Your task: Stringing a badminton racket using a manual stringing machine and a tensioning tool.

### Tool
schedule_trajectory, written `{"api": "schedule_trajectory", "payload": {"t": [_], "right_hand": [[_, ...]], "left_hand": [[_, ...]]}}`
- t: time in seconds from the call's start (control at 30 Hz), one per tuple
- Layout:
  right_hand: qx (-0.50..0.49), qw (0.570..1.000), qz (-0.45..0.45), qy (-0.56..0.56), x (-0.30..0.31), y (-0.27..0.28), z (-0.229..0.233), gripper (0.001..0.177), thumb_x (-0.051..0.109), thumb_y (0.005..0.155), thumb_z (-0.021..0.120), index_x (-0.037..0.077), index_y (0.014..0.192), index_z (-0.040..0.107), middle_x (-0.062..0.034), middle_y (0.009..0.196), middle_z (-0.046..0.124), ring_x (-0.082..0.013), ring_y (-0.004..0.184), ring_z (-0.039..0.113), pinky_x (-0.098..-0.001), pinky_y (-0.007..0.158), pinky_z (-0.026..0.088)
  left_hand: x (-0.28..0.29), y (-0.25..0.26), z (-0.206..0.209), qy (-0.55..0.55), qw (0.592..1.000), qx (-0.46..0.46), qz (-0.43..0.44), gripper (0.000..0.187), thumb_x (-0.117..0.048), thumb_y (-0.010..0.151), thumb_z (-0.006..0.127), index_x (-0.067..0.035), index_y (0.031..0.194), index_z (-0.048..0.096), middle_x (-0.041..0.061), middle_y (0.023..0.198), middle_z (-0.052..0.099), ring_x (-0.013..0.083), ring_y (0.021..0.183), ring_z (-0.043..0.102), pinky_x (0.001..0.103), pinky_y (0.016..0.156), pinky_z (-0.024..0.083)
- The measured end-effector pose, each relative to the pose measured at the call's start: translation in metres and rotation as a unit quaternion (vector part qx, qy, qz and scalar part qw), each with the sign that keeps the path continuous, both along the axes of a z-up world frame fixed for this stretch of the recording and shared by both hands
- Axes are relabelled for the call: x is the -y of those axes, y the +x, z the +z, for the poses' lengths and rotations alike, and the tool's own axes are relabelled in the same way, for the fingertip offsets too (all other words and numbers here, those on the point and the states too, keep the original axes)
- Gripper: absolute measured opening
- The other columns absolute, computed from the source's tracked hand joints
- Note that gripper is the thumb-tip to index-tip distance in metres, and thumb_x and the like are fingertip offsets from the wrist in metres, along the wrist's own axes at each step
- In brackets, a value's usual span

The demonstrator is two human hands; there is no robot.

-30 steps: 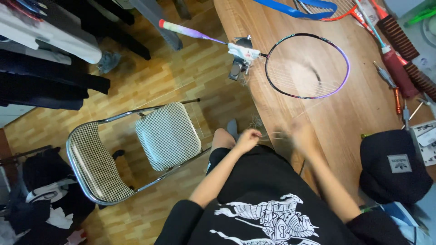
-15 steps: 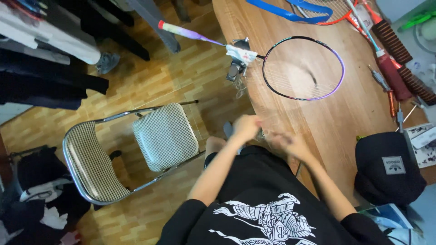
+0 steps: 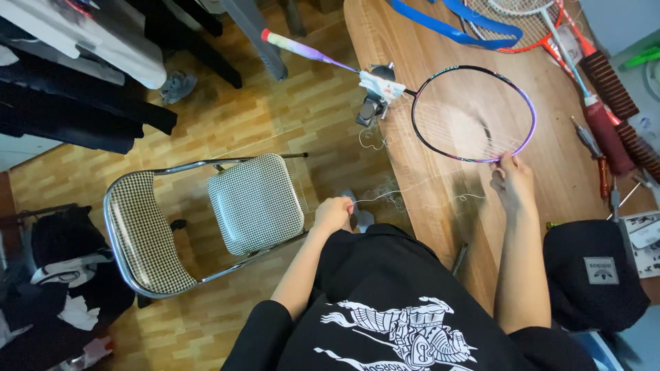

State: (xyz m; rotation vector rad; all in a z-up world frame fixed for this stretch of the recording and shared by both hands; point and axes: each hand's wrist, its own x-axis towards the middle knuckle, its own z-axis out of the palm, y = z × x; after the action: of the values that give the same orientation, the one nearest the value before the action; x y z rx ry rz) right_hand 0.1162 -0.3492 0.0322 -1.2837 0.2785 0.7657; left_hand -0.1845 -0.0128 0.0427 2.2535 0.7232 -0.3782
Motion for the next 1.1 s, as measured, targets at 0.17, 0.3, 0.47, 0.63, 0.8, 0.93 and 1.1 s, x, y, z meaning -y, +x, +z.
{"api": "schedule_trajectory", "payload": {"t": [0.17, 0.3, 0.47, 0.63, 0.8, 0.93, 1.1], "right_hand": [[0.011, 0.993, 0.078, -0.084, -0.008, -0.022, 0.010, 0.012, 0.016, 0.103, 0.062, 0.010, 0.112, 0.065, -0.0021, 0.097, 0.068, -0.0031, 0.062, 0.044, -0.0188, 0.052, 0.030], [-0.092, 0.993, 0.046, 0.052, -0.009, -0.037, -0.015, 0.025, 0.026, 0.102, 0.051, 0.009, 0.109, 0.068, 0.0007, 0.098, 0.074, -0.0023, 0.050, 0.029, -0.0164, 0.045, 0.023], [-0.150, 0.930, -0.174, 0.288, 0.043, -0.017, -0.034, 0.025, 0.027, 0.113, 0.055, 0.007, 0.100, 0.063, 0.0037, 0.073, 0.046, -0.0053, 0.050, 0.026, -0.0211, 0.045, 0.019], [-0.154, 0.953, -0.178, 0.188, 0.075, 0.026, -0.038, 0.024, 0.028, 0.113, 0.057, 0.011, 0.099, 0.066, 0.0076, 0.067, 0.039, -0.0049, 0.048, 0.022, -0.0213, 0.044, 0.017], [-0.127, 0.946, -0.237, 0.180, 0.133, 0.071, -0.085, 0.016, 0.015, 0.107, 0.056, 0.011, 0.096, 0.067, 0.0085, 0.060, 0.030, -0.0066, 0.048, 0.019, -0.0237, 0.045, 0.017], [-0.079, 0.904, -0.368, 0.201, 0.215, 0.056, -0.092, 0.018, 0.015, 0.108, 0.061, 0.011, 0.091, 0.062, 0.0061, 0.061, 0.031, -0.0090, 0.052, 0.023, -0.0260, 0.047, 0.018], [-0.038, 0.918, -0.318, 0.232, 0.311, -0.012, -0.036, 0.022, 0.020, 0.116, 0.055, 0.011, 0.097, 0.061, 0.0092, 0.068, 0.042, -0.0012, 0.053, 0.027, -0.0175, 0.048, 0.018]], "left_hand": [[0.017, -0.010, -0.050, -0.127, 0.981, -0.079, -0.126, 0.022, -0.022, 0.090, 0.056, -0.018, 0.077, 0.073, 0.007, 0.082, 0.076, 0.0273, 0.080, 0.072, 0.044, 0.075, 0.053], [0.043, -0.020, -0.088, -0.207, 0.950, -0.067, -0.222, 0.020, -0.021, 0.092, 0.060, -0.014, 0.079, 0.075, 0.010, 0.082, 0.075, 0.0281, 0.080, 0.071, 0.042, 0.074, 0.054], [0.048, -0.019, -0.098, -0.196, 0.938, -0.105, -0.266, 0.024, -0.023, 0.095, 0.061, -0.012, 0.080, 0.075, 0.010, 0.081, 0.074, 0.0265, 0.078, 0.068, 0.041, 0.072, 0.052], [0.054, 0.008, -0.060, -0.262, 0.931, -0.074, -0.244, 0.024, -0.021, 0.096, 0.058, -0.012, 0.082, 0.075, 0.007, 0.080, 0.074, 0.0232, 0.078, 0.068, 0.038, 0.072, 0.052], [0.087, 0.044, -0.045, -0.357, 0.898, -0.032, -0.255, 0.020, -0.018, 0.095, 0.058, -0.012, 0.086, 0.075, 0.003, 0.083, 0.075, 0.0196, 0.078, 0.067, 0.035, 0.073, 0.053], [0.112, 0.068, -0.042, -0.351, 0.870, 0.005, -0.345, 0.021, -0.020, 0.097, 0.058, -0.010, 0.085, 0.073, 0.003, 0.082, 0.075, 0.0204, 0.074, 0.067, 0.036, 0.072, 0.053], [0.067, 0.058, -0.083, -0.202, 0.871, 0.024, -0.447, 0.022, -0.023, 0.084, 0.074, -0.004, 0.091, 0.068, 0.013, 0.082, 0.072, 0.0292, 0.073, 0.067, 0.042, 0.070, 0.053]]}}
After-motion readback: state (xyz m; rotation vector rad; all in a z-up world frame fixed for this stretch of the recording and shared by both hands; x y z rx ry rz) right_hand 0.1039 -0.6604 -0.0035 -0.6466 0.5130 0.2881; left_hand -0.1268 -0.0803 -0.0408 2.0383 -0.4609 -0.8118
